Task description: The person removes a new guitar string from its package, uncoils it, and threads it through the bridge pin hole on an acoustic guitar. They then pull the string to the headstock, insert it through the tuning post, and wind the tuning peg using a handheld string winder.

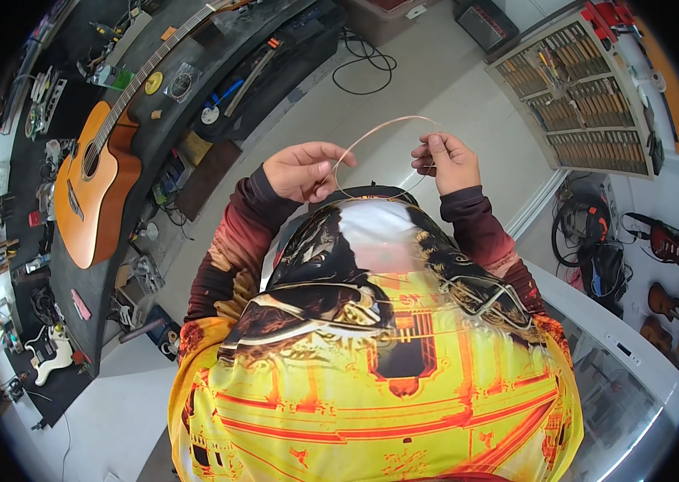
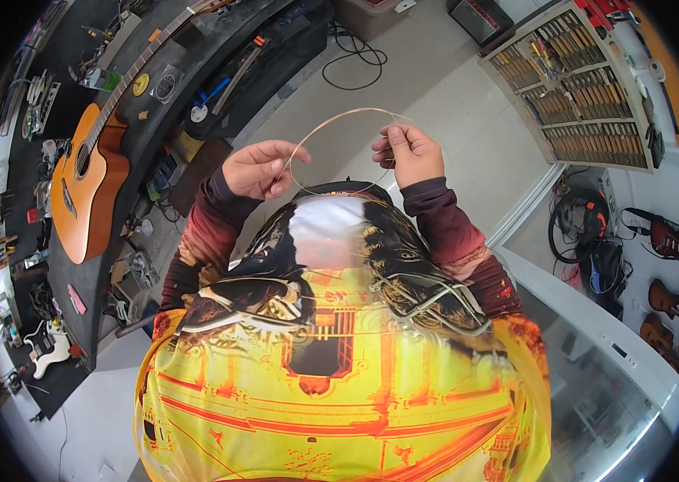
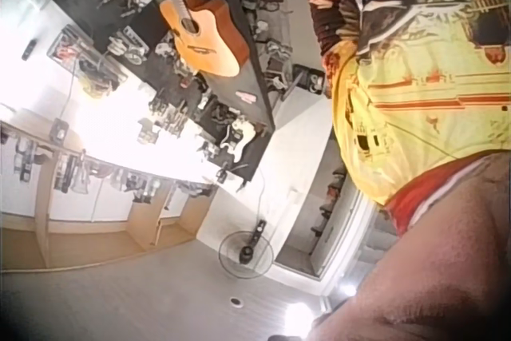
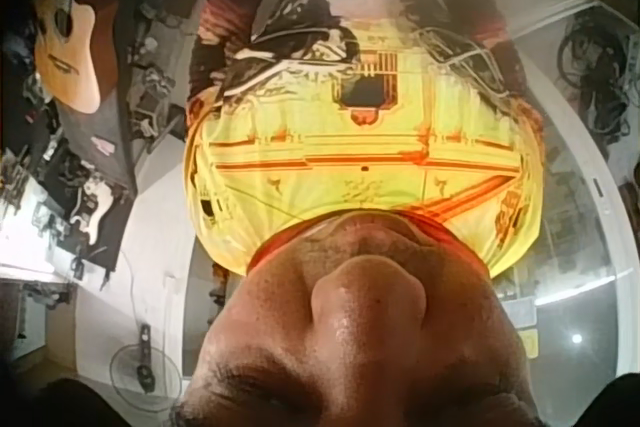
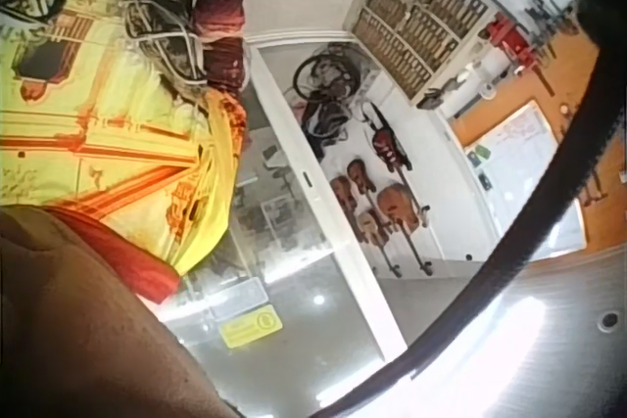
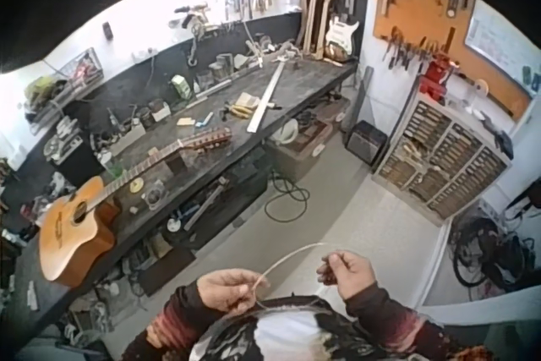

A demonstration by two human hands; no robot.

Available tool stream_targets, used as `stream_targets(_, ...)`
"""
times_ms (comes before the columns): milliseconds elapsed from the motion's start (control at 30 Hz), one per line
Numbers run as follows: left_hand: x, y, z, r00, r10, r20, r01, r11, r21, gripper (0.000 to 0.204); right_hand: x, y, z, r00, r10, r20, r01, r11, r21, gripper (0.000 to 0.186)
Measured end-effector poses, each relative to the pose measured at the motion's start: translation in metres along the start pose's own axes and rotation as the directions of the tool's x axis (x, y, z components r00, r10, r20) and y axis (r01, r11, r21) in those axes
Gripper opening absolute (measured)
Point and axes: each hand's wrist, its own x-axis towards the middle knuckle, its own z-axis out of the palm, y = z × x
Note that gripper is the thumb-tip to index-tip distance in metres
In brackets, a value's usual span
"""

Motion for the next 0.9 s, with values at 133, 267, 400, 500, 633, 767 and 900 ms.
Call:
stream_targets(133,0.005,-0.001,0.003,1.000,0.031,0.000,-0.030,0.988,-0.152,0.028,0.000,-0.005,0.002,0.998,0.044,0.038,-0.047,0.997,0.062,0.029)
stream_targets(267,0.011,0.005,0.013,0.994,0.090,-0.056,-0.095,0.992,-0.089,0.023,0.000,-0.011,0.012,0.985,0.167,0.041,-0.172,0.961,0.216,0.028)
stream_targets(400,0.028,0.005,0.007,0.913,0.219,-0.345,-0.114,0.947,0.301,0.012,0.000,-0.007,0.016,0.965,0.235,0.118,-0.259,0.927,0.272,0.027)
stream_targets(500,0.033,0.002,-0.002,0.487,0.715,-0.502,0.124,0.512,0.850,0.028,-0.005,-0.004,0.019,0.964,0.207,0.168,-0.251,0.919,0.304,0.027)
stream_targets(633,0.033,0.006,-0.018,0.382,0.599,-0.704,0.499,0.507,0.703,0.048,-0.009,-0.002,0.027,0.960,0.168,0.224,-0.228,0.935,0.272,0.026)
stream_targets(767,0.036,0.011,-0.014,0.350,0.360,-0.865,0.567,0.653,0.502,0.053,-0.013,0.014,0.029,0.955,-0.013,0.296,0.024,0.999,-0.032,0.027)
stream_targets(900,0.029,-0.005,-0.016,0.398,0.290,-0.870,0.407,0.794,0.451,0.052,-0.012,0.017,0.019,0.973,0.028,0.227,0.084,0.879,-0.470,0.025)
